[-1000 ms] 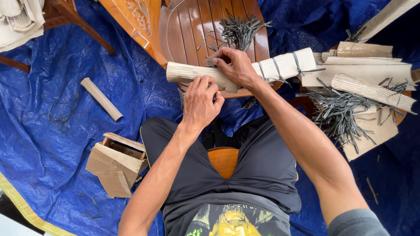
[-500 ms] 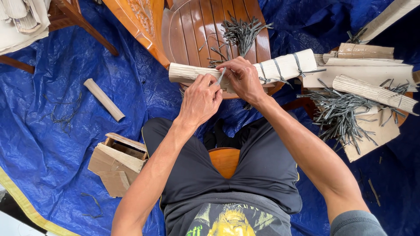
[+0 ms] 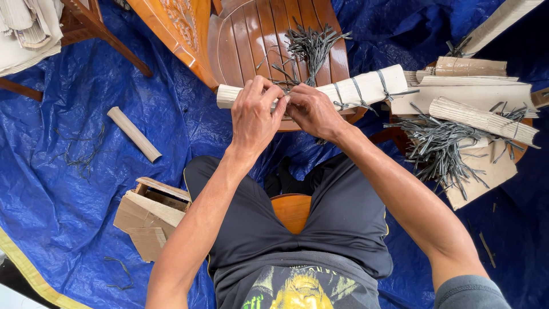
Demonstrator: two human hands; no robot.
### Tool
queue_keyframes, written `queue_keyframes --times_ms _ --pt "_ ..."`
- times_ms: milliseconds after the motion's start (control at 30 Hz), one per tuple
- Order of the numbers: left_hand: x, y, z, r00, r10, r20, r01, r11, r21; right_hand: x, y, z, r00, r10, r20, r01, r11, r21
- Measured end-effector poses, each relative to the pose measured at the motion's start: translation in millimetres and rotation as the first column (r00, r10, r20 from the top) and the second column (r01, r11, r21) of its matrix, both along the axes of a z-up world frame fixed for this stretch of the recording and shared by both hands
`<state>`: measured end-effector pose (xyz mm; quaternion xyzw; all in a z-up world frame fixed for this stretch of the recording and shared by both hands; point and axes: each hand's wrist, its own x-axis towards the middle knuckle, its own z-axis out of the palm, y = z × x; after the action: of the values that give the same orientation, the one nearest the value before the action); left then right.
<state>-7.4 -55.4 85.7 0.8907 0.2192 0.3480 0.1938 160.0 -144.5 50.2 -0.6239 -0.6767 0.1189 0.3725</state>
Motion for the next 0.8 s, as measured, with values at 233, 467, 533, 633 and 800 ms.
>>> queue_keyframes --times_ms 233,467,533,633,800 --pt "6.9 7.1 -5.6 0.998 0.009 0.061 -0.005 0.998 -0.069 2.2 2.7 -0.9 0.998 0.042 -0.036 -0.044 0.997 -0.062" --pt "-7.6 20.6 -33.1 0.993 -0.107 0.042 0.113 0.854 -0.508 6.9 4.1 8.1 0.979 -0.024 -0.202 -0.038 0.954 -0.297" --pt "-8.6 17.6 -34.4 0.986 -0.162 0.035 0.152 0.805 -0.573 7.0 3.3 12.6 0.967 -0.036 -0.252 -0.054 0.939 -0.34" --pt "-6.7 14.9 -36.3 0.974 -0.228 0.012 0.185 0.757 -0.627 7.0 1.8 16.9 0.964 -0.068 -0.258 -0.05 0.904 -0.424" --pt "-2.1 12.0 -35.9 0.982 -0.179 -0.054 0.102 0.754 -0.649 3.1 -6.5 24.9 0.991 0.077 -0.112 -0.094 0.983 -0.157"
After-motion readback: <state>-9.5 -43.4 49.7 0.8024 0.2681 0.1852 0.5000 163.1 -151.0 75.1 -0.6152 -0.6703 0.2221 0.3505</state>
